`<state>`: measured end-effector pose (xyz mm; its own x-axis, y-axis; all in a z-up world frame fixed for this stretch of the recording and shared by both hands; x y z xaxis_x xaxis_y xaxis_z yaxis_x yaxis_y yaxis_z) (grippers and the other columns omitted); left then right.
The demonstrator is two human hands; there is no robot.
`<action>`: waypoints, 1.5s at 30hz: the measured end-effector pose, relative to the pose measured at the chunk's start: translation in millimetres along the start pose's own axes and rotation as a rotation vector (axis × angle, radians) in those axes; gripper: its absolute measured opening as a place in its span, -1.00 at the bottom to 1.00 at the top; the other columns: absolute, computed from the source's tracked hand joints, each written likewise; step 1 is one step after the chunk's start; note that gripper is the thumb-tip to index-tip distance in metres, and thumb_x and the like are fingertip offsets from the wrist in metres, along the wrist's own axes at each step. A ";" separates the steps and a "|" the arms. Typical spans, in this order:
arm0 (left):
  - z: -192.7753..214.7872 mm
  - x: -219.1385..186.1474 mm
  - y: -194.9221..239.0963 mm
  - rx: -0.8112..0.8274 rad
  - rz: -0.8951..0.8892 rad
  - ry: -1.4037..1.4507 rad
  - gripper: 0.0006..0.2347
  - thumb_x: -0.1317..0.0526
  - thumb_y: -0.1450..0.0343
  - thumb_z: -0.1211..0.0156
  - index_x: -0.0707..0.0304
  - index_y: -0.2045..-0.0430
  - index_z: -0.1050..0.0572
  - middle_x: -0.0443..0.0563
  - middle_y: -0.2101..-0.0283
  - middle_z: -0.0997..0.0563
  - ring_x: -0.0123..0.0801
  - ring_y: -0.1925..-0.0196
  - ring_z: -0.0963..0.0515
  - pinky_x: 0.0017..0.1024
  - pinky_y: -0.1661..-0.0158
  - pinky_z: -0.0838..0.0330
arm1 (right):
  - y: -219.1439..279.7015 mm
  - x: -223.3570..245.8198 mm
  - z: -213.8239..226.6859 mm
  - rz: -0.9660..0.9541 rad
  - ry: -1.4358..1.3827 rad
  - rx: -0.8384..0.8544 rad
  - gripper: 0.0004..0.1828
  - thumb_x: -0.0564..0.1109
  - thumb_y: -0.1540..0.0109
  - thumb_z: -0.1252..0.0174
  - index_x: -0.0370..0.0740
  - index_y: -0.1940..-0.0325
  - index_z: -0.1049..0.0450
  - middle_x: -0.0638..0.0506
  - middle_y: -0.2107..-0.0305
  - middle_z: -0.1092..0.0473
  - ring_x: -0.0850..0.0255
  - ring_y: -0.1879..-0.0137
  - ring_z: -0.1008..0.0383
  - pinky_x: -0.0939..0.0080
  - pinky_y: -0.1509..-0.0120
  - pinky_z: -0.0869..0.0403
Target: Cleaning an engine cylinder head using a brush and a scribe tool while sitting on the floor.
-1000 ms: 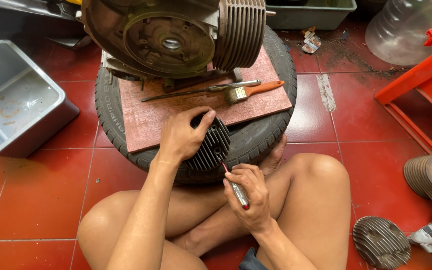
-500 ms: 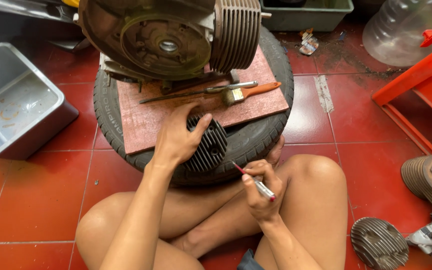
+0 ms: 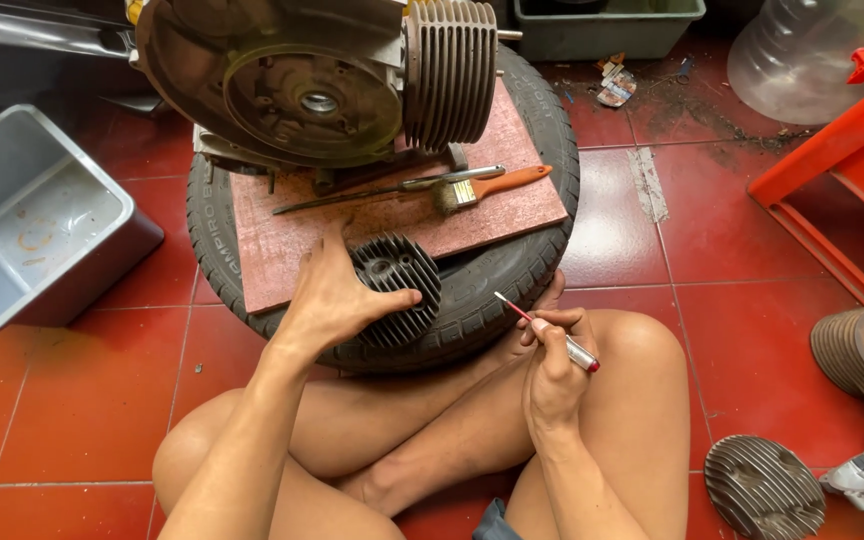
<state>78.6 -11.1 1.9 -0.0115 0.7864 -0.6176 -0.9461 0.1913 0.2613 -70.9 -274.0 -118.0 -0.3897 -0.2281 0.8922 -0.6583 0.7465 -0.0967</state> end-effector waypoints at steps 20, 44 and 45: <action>57.3 -42.9 17.0 -0.584 -0.658 -0.374 -0.10 -0.02 -0.01 -0.68 0.12 -0.27 -0.30 0.38 -0.16 -0.22 0.28 -0.15 -0.39 0.11 -0.16 -0.33 | 5.9 -2.4 3.3 -0.022 -0.028 0.002 -0.96 -0.30 -0.19 -0.14 -0.33 0.28 -0.44 -0.14 0.55 -0.39 0.29 0.44 -0.39 0.39 0.20 -0.42; 64.5 78.7 50.5 -0.707 -0.157 1.268 -0.29 0.11 -0.15 -0.32 0.29 -0.24 -0.24 0.09 -0.12 -0.47 -0.27 -0.12 -0.52 -0.33 -0.10 -0.50 | 13.0 7.1 4.0 -0.217 -0.102 -0.037 -0.97 -0.31 -0.19 -0.08 -0.29 0.29 -0.41 -0.09 0.48 -0.35 0.11 0.34 -0.43 0.22 0.03 -0.45; 57.7 83.9 47.5 -0.675 -0.088 1.370 -0.30 0.11 -0.14 -0.28 0.26 -0.23 -0.26 0.07 -0.10 -0.47 -0.26 -0.08 -0.52 -0.29 -0.02 -0.53 | 11.4 7.2 3.1 -0.209 -0.093 -0.009 -0.97 -0.29 -0.18 -0.08 -0.27 0.29 -0.40 -0.07 0.50 -0.33 0.13 0.35 -0.40 0.20 0.02 -0.43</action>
<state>51.4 97.9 5.2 0.1285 -0.4160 -0.9002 -0.9213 -0.3859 0.0468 -83.2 -269.0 -114.1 -0.3030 -0.4348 0.8480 -0.7253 0.6824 0.0907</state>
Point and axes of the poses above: each hand's wrist, its own y-axis away from the middle knuckle, its own z-axis out of the back of the hand, x = y × z, the point moved 10 cm from there along -y, towards the middle knuckle
